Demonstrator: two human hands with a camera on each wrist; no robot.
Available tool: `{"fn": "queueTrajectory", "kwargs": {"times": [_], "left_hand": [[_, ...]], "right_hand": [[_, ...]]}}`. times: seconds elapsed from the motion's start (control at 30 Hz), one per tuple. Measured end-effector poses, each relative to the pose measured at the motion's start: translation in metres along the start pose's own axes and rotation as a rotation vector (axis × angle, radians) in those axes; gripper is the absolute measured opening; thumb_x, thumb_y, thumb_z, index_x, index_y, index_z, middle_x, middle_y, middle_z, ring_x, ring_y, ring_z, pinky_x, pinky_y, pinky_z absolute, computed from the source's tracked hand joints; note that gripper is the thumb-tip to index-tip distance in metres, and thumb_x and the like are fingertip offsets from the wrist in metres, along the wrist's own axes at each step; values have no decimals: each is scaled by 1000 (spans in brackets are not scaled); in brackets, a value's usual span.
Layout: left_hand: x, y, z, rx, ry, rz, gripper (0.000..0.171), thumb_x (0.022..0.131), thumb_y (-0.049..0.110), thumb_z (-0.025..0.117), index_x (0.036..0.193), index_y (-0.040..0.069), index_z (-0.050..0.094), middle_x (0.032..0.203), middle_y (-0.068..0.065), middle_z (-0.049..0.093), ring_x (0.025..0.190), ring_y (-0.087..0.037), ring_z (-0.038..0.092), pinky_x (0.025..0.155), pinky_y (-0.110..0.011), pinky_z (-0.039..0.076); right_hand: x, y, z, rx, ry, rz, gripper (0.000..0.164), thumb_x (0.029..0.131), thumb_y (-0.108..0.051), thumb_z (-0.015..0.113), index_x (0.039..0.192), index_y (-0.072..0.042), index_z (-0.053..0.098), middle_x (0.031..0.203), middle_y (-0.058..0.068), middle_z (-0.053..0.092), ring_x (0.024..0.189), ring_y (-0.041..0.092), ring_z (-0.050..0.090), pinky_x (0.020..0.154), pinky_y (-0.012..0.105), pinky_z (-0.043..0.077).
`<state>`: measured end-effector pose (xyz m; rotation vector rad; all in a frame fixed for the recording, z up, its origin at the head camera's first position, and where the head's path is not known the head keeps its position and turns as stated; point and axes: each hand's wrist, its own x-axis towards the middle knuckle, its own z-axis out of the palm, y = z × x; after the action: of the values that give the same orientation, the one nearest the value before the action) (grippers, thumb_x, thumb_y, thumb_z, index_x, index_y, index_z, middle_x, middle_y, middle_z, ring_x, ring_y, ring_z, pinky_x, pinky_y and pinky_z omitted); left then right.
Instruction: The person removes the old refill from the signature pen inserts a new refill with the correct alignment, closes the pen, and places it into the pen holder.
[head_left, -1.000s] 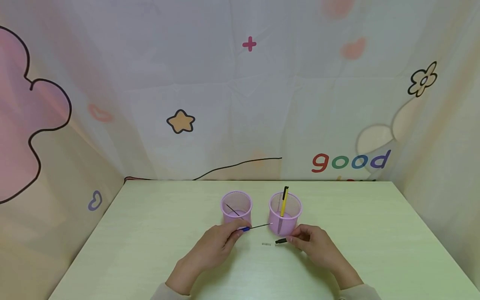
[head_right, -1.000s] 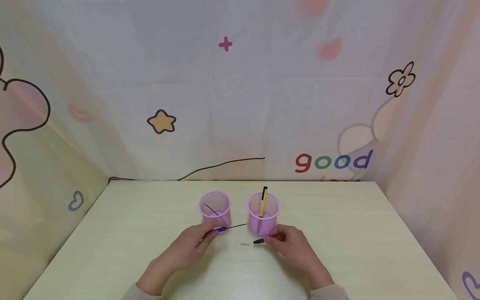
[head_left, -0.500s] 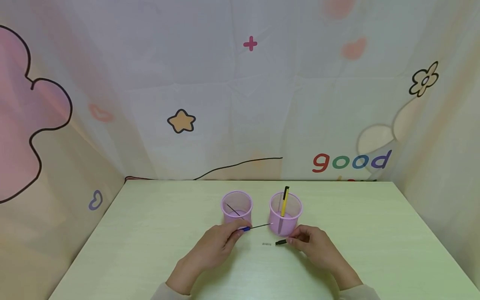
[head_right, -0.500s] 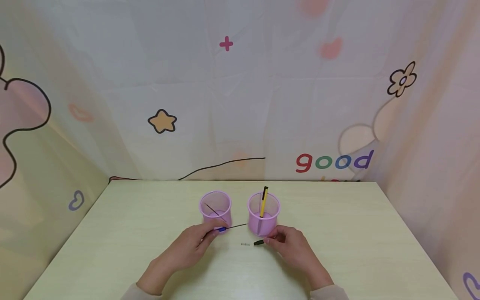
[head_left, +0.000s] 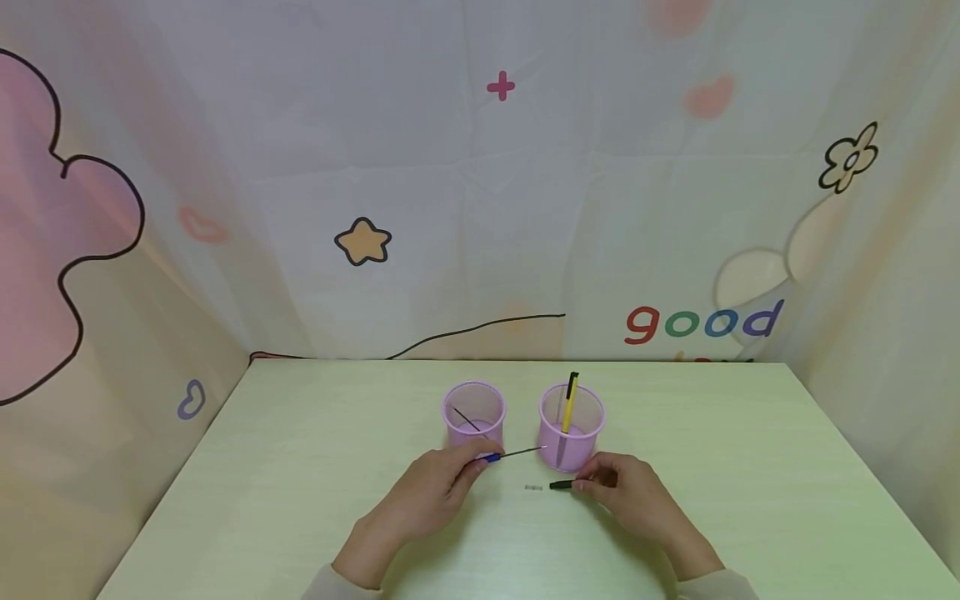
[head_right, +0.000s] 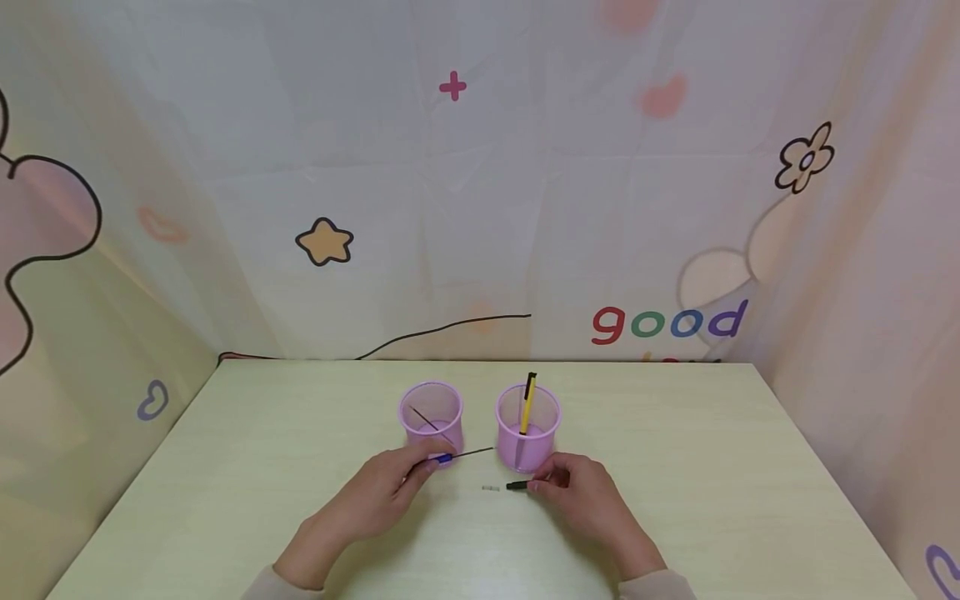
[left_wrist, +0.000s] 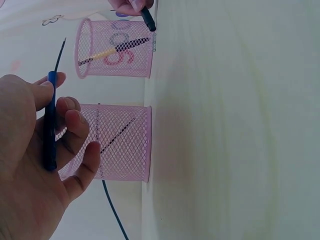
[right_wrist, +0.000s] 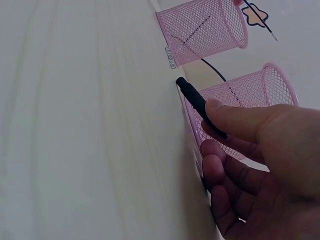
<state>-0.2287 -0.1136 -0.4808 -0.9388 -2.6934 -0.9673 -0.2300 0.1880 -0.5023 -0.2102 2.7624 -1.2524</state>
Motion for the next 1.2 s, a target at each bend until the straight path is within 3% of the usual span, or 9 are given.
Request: {"fn": "queueTrajectory", "kwargs": {"times": [0.43,0.67,1.2], "left_hand": [[-1,-1,1,4,8,6,23,105,29,46,124,38,57,104,11,70,76,-5,56,75,-27,49],[0,-1,1,5,8,14,24,105,27,48,125,34,58,106,11,70,77,-5,56,76,-27,49],[-1,-2,2,3,1,1,24,105,28,47,125,37,57,108,10,70,80,-5,56,78,-28,50]], "right_hand": [[0,4,1,-34,10,-13,9,84,-21,78,84,-24,70,81,-5,57,77,10,50,68,22,41],[-1,3,1,-53,3,-24,10,84,-18,77,82,-25,70,80,-5,55,76,11,49,67,22,40],[-1,4,3,-57,-2,-34,11,83,-20,79,82,-27,70,78,-4,53,75,10,48,66,22,39]]}}
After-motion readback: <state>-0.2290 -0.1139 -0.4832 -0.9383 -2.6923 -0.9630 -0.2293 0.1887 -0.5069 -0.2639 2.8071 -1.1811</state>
